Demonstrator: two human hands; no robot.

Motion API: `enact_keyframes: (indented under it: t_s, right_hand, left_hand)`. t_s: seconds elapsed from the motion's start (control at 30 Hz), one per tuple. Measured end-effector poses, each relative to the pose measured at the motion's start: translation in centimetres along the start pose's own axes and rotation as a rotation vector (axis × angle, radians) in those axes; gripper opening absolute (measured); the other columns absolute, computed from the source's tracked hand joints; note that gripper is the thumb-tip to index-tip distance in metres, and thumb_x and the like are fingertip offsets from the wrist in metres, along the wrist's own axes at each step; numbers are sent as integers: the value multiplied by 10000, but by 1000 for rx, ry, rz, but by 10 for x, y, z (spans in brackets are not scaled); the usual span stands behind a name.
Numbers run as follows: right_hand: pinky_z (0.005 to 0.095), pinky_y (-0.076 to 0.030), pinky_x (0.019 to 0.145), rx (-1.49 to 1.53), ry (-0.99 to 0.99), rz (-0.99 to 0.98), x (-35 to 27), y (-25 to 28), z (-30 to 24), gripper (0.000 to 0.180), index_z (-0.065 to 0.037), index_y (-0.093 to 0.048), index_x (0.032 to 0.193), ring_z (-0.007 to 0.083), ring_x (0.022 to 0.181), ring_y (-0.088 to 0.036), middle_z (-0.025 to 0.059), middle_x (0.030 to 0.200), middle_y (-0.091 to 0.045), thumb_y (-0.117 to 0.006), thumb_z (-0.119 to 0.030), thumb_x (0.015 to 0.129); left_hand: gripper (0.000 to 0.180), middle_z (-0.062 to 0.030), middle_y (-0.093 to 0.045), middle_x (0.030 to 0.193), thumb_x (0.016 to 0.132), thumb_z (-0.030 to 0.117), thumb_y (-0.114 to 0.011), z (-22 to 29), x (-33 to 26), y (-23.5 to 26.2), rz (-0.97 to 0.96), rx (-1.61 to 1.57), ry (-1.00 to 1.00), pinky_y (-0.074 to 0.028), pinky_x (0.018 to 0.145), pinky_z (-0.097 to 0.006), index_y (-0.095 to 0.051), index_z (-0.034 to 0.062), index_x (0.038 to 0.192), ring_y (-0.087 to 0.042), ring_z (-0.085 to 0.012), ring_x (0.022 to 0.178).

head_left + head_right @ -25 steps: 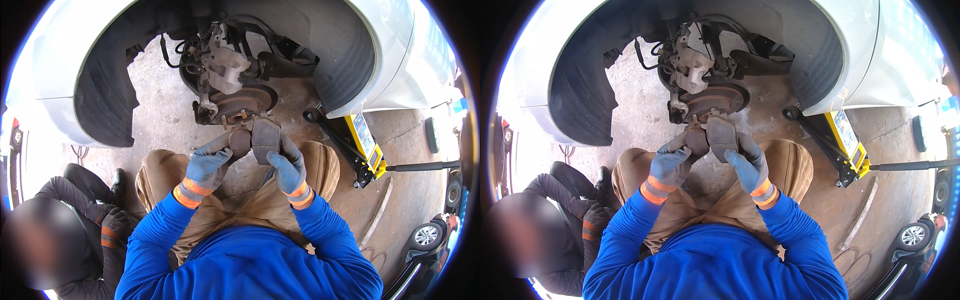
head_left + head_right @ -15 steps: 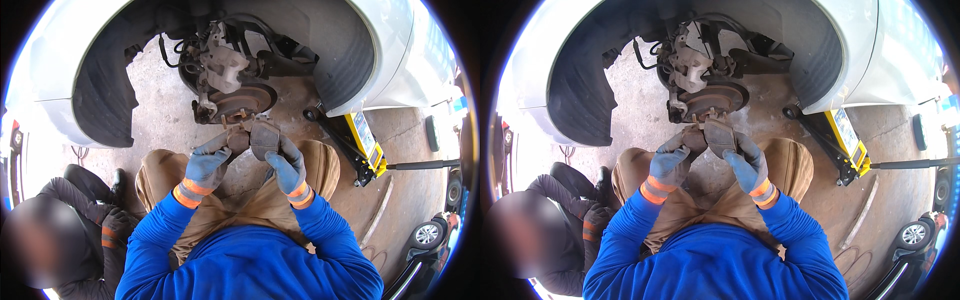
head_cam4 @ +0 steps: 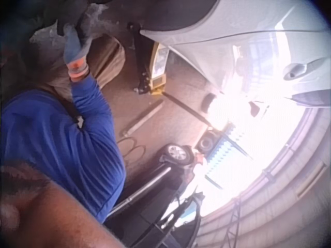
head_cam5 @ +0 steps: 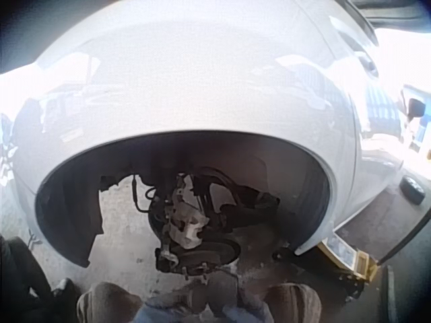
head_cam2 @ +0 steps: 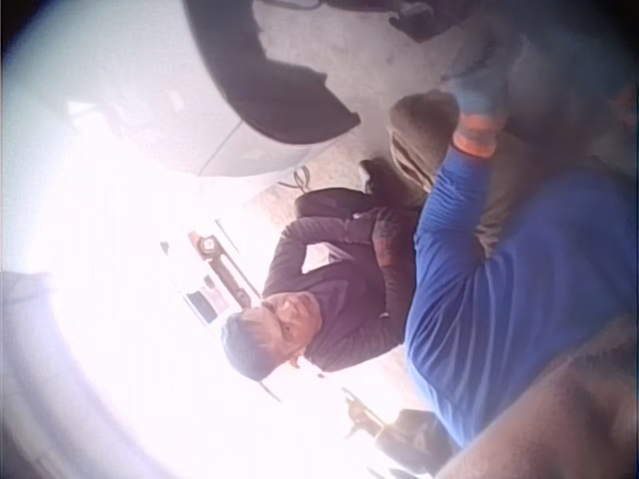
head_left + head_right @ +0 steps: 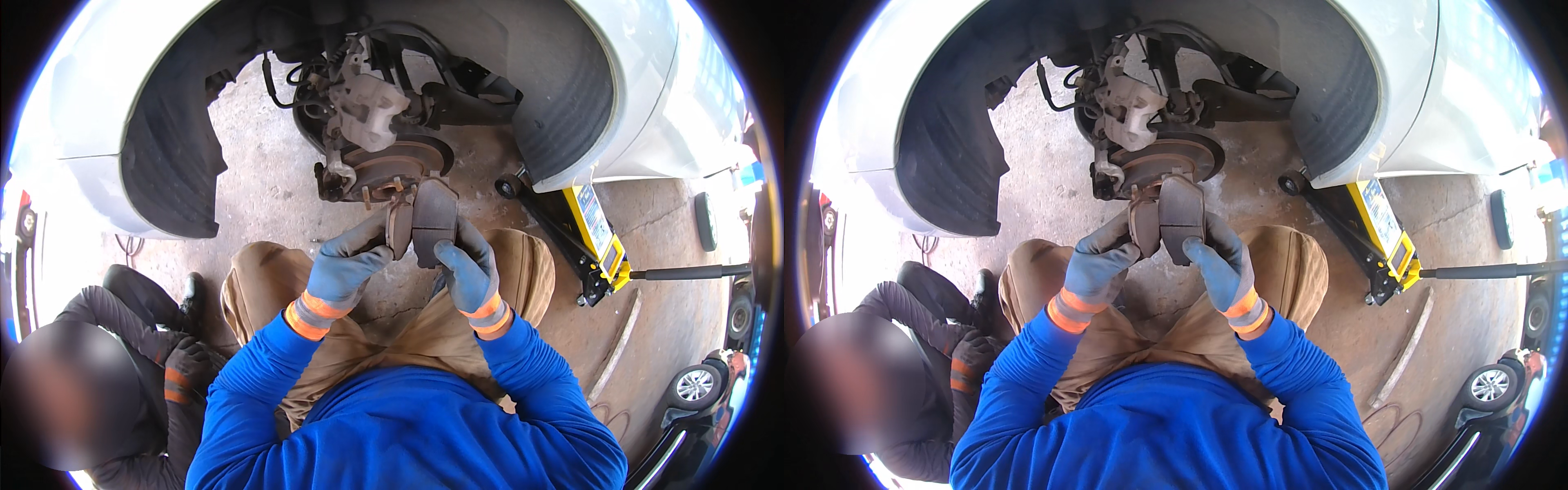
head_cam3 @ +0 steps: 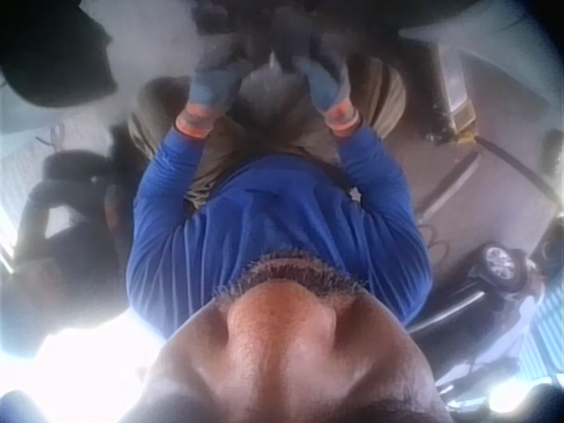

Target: The person removes the brake caliper and old brake pads from a white car's wheel hub, then installs new brake pads and reattaches the caliper. The person uses a wrench and other hand tools to loosen and tighten bolts during the process.

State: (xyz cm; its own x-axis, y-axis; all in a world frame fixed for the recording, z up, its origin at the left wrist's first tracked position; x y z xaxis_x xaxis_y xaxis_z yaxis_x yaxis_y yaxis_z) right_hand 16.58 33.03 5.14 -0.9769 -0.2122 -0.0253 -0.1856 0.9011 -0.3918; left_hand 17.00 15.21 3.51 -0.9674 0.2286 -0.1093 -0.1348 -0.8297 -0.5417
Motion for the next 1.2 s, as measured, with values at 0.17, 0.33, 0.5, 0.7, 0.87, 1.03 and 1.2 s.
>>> enact_keyframes:
  t_s: [0.17, 0.33, 0.5, 0.7, 0.87, 1.03, 1.2]
  right_hand:
    - [278, -471, 803, -36, -36, -23, 1, -1, 4, 372, 63, -546, 1216, 135, 909, -587, 85, 1042, -635, -502, -56, 866]
    - [256, -465, 781, -52, -51, -30, 0, -6, 5, 346, 53, -564, 1191, 111, 884, -578, 68, 1020, -636, -508, -73, 874]
    - [257, -463, 749, -115, -68, -55, 0, -9, 2, 313, 19, -590, 1177, 105, 821, -579, 45, 927, -643, -513, -45, 881]
    - [254, -462, 724, -132, -63, -68, 0, -11, 0, 300, 20, -591, 1162, 97, 796, -575, 42, 915, -638, -510, -31, 877]
    - [301, -475, 744, -495, 42, -134, -3, -19, -10, 342, 53, -571, 1177, 208, 818, -601, 129, 916, -639, -538, -52, 854]
    - [381, -498, 808, -1099, 370, -295, -26, -60, -25, 625, 83, -528, 1238, 342, 935, -592, 212, 1071, -559, -722, -262, 753]
    - [318, -517, 690, -946, 523, -306, -29, -63, -27, 559, 10, -592, 1212, 230, 757, -611, 160, 1043, -583, -730, -188, 707]
  left_hand:
    - [526, -92, -588, 1261, 856, -117, -589, 7, 1, -5, 23, 28, -14, -457, 944, -261, -477, -28, 1362, -566, -125, 1083]
    - [531, -84, -612, 1215, 848, -105, -617, 14, 0, -10, 53, 91, -30, -479, 909, -249, -481, -32, 1356, -586, -114, 1034]
    - [539, -88, -624, 1192, 835, -96, -646, 15, -1, -10, 108, 152, -40, -492, 898, -248, -485, -44, 1346, -591, -110, 1022]
    - [551, -95, -616, 1205, 830, -88, -658, 12, 1, -8, 112, 136, -34, -495, 897, -245, -475, -55, 1349, -592, -112, 1022]
    - [574, -90, -602, 1224, 834, -78, -662, 11, -6, -10, 106, 134, -93, -494, 892, -239, -454, -47, 1368, -595, -111, 1010]
    - [447, -32, -628, 1093, 885, 43, -665, -12, -8, 0, 76, 64, 123, -500, 816, -221, -532, -26, 1306, -588, -76, 918]
    - [305, -53, -649, 953, 880, 94, -676, -3, -19, 1, 157, -93, 240, -533, 729, -247, -612, -20, 1156, -627, -116, 790]
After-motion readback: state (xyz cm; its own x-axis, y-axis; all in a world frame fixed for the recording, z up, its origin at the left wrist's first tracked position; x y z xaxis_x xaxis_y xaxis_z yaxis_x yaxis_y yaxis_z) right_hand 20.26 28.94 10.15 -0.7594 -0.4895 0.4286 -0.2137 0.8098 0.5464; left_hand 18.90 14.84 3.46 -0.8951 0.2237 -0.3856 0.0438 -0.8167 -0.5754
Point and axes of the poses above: each hand's wrist, its own x-axis towards the middle knuckle, its own y-axis out of the back of the hand, z = x × y, the point moved 6 cm from there along x, towards the middle knuckle
